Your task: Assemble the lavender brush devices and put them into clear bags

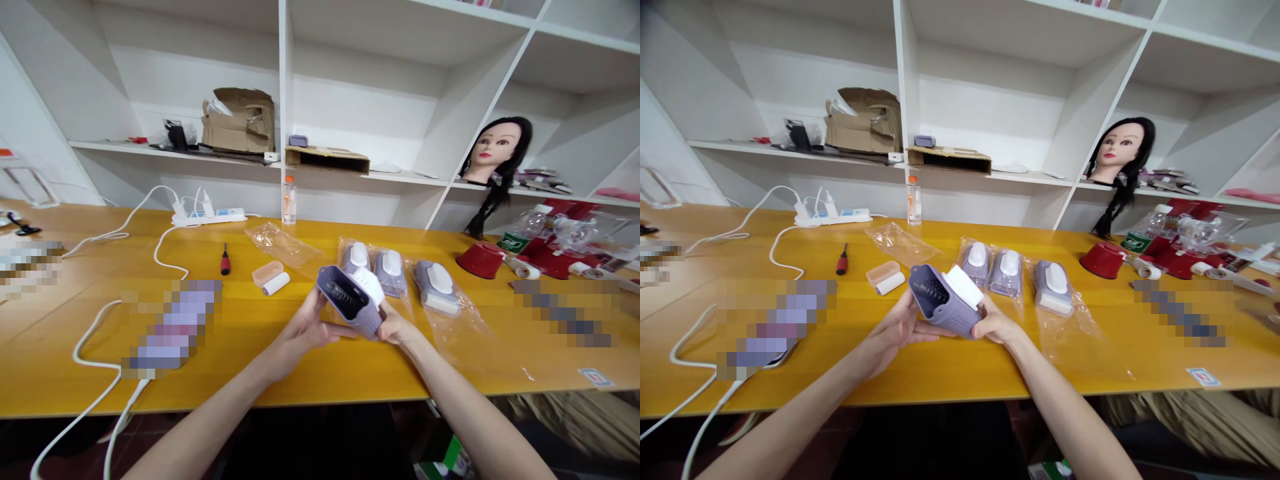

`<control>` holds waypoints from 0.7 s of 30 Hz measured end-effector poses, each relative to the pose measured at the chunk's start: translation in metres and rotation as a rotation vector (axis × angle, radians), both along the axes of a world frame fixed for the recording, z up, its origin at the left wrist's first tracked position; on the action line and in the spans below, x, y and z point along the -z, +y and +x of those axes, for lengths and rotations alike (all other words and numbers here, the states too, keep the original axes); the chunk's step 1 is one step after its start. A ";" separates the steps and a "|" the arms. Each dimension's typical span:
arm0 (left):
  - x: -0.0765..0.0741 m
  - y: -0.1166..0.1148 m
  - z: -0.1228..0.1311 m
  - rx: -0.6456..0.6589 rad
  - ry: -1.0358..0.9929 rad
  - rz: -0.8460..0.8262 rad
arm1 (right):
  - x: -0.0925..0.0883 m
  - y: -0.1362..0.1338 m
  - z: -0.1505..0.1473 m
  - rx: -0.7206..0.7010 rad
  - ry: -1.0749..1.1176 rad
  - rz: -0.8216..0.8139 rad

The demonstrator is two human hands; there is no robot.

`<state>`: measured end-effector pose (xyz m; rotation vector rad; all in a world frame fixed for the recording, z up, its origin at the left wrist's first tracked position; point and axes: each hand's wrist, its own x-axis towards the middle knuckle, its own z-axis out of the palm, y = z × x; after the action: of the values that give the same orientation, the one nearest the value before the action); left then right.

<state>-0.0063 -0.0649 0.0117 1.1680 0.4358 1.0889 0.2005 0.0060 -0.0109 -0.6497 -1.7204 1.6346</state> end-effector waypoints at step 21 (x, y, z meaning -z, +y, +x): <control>-0.008 0.017 0.001 -0.298 0.169 -0.253 | -0.009 0.005 0.006 -0.016 -0.237 0.438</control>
<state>-0.0051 -0.0478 0.0201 0.9923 0.8757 1.1536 0.2066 0.0114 -0.0015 -0.6309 -2.1700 1.1633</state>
